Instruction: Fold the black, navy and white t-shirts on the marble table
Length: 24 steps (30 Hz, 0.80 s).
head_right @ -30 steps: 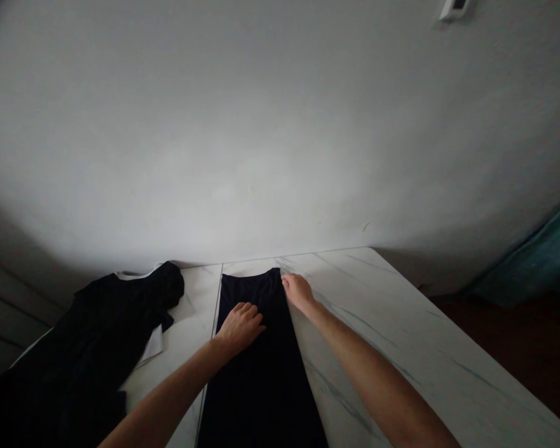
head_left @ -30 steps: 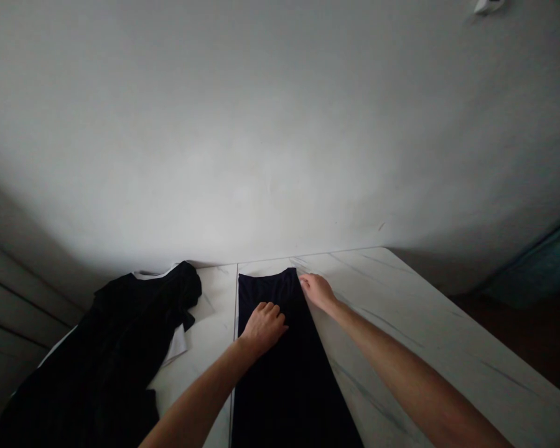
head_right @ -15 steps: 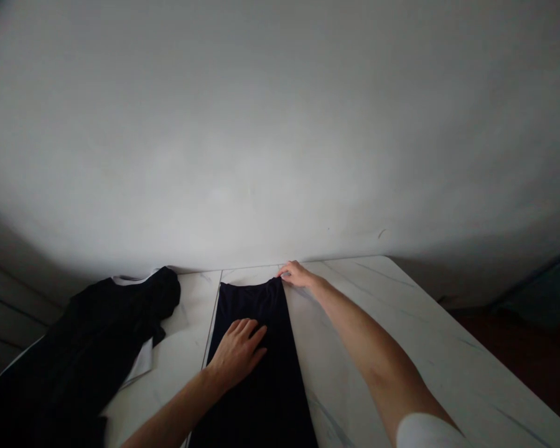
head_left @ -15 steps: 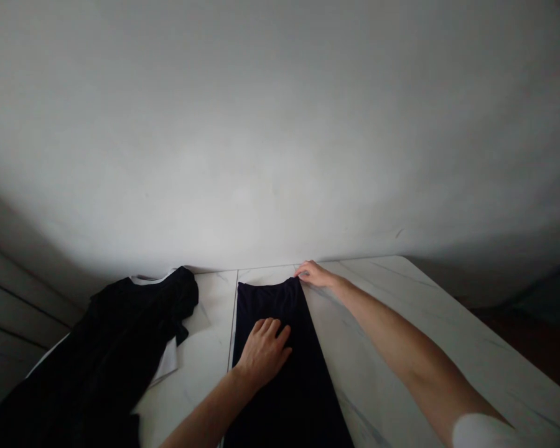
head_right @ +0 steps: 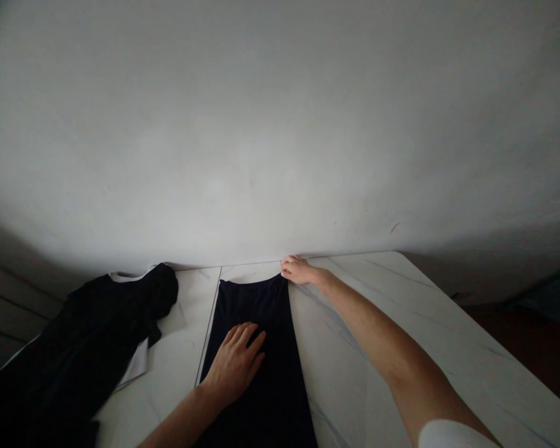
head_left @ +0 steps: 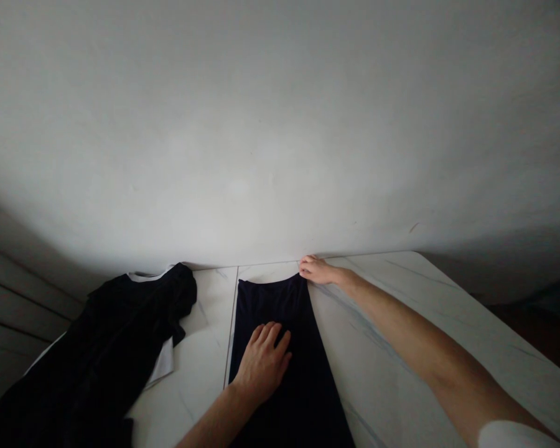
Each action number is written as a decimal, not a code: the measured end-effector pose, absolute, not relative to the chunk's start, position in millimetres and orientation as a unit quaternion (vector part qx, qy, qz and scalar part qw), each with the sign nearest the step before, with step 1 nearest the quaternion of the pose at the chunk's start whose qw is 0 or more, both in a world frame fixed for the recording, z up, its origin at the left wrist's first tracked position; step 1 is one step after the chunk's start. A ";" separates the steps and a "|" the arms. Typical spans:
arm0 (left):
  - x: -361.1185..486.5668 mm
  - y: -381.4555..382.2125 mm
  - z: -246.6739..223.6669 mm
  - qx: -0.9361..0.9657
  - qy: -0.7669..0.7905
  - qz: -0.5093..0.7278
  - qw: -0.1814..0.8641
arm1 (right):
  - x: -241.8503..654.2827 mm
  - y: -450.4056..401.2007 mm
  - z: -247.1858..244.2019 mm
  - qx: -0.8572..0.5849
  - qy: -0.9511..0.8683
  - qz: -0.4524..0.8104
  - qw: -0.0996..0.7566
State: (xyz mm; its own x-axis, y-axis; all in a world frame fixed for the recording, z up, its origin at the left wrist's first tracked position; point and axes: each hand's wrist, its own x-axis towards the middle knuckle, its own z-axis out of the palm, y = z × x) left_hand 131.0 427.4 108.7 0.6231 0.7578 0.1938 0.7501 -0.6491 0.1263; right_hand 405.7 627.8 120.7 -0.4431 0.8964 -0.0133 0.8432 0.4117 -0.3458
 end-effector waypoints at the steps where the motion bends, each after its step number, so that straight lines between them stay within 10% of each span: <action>1: 131.3 425.9 109.0 0.901 0.419 0.114 0.017 | 403.1 625.2 120.0 -0.524 -0.835 0.142 0.091; 24: 59.0 609.0 121.2 0.636 0.710 0.194 0.230 | 378.3 614.2 117.0 -0.607 -0.739 0.221 0.191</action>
